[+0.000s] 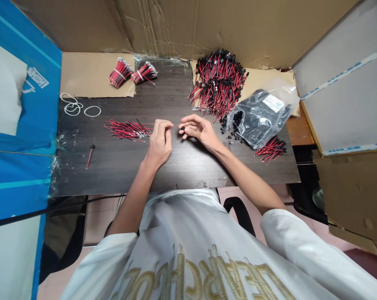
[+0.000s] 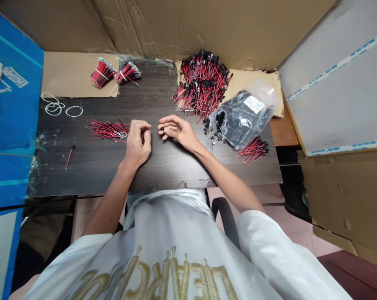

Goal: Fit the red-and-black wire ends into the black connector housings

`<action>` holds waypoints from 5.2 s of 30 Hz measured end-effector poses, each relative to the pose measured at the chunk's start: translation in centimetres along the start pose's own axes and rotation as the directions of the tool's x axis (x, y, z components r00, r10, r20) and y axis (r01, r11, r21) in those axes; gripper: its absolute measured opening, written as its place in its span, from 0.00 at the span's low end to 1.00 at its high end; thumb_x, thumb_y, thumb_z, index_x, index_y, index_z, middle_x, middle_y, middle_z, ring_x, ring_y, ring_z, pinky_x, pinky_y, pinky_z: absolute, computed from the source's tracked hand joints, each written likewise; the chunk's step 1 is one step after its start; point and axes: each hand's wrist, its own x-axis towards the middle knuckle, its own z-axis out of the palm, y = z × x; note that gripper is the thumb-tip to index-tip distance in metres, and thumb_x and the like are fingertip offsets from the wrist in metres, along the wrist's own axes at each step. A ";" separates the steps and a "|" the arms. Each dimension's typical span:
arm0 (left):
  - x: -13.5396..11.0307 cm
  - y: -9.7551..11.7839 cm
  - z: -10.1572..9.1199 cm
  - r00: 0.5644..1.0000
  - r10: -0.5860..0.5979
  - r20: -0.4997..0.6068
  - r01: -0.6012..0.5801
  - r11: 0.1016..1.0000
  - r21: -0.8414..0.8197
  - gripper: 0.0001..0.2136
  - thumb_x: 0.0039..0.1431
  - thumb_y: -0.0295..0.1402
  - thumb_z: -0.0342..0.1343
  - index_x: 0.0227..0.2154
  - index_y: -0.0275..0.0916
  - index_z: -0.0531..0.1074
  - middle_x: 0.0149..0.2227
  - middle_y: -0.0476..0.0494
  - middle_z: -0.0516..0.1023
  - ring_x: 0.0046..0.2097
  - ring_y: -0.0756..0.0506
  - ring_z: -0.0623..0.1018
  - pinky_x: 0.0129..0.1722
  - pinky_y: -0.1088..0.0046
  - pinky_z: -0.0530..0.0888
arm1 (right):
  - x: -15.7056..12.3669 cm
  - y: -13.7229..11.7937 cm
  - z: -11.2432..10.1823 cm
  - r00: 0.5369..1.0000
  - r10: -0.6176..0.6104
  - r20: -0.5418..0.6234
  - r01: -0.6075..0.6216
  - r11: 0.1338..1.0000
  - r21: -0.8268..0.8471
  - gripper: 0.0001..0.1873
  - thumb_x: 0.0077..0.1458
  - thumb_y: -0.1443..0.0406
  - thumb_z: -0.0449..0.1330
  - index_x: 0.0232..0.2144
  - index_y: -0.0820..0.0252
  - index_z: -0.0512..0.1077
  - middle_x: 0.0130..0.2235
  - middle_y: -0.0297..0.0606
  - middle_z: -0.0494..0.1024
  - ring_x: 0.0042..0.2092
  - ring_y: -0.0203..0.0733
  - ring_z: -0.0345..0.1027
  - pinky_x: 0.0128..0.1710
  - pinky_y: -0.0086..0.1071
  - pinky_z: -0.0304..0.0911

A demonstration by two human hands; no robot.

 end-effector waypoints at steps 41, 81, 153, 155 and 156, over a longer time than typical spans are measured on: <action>-0.2 0.7 1.1 0.998 -0.064 0.025 0.068 0.980 -0.185 0.07 0.66 0.28 0.57 0.45 0.43 0.68 0.39 0.49 0.78 0.38 0.50 0.77 0.39 0.74 0.73 | 0.2 0.9 0.8 0.999 -0.048 -0.016 0.049 0.997 0.060 0.34 0.36 0.57 0.83 0.44 0.58 0.76 0.35 0.29 0.72 0.36 0.31 0.68 0.36 0.23 0.68; 0.0 0.8 1.0 0.991 -0.136 -0.004 0.134 0.982 -0.133 0.05 0.62 0.28 0.57 0.40 0.41 0.70 0.35 0.50 0.79 0.35 0.50 0.78 0.38 0.75 0.76 | -0.4 1.0 0.5 0.985 -0.170 -0.042 0.147 0.933 -0.328 0.20 0.55 0.55 0.69 0.47 0.57 0.73 0.40 0.36 0.78 0.37 0.37 0.70 0.36 0.31 0.64; -0.4 0.0 1.3 0.976 0.211 -0.046 -0.196 0.956 0.220 0.10 0.75 0.30 0.46 0.54 0.41 0.67 0.45 0.40 0.78 0.50 0.41 0.76 0.51 0.63 0.73 | -0.3 0.4 1.3 0.989 -0.071 -0.131 0.067 0.997 -0.031 0.26 0.45 0.57 0.76 0.43 0.58 0.73 0.36 0.33 0.77 0.29 0.31 0.67 0.20 0.23 0.60; -0.3 0.1 1.3 0.973 0.222 -0.057 -0.205 0.953 0.221 0.11 0.75 0.29 0.46 0.55 0.41 0.66 0.46 0.40 0.78 0.50 0.41 0.75 0.51 0.64 0.73 | -0.2 0.5 1.3 0.989 -0.058 -0.138 0.055 0.998 -0.021 0.25 0.46 0.57 0.76 0.43 0.58 0.73 0.36 0.33 0.77 0.30 0.31 0.68 0.20 0.22 0.61; -0.3 0.2 1.3 0.972 0.225 -0.062 -0.206 0.953 0.221 0.11 0.74 0.29 0.46 0.56 0.41 0.66 0.45 0.40 0.78 0.50 0.41 0.75 0.51 0.64 0.73 | -0.2 0.5 1.3 0.989 -0.052 -0.142 0.050 0.999 -0.016 0.26 0.46 0.57 0.76 0.43 0.58 0.72 0.37 0.33 0.77 0.30 0.31 0.68 0.20 0.22 0.61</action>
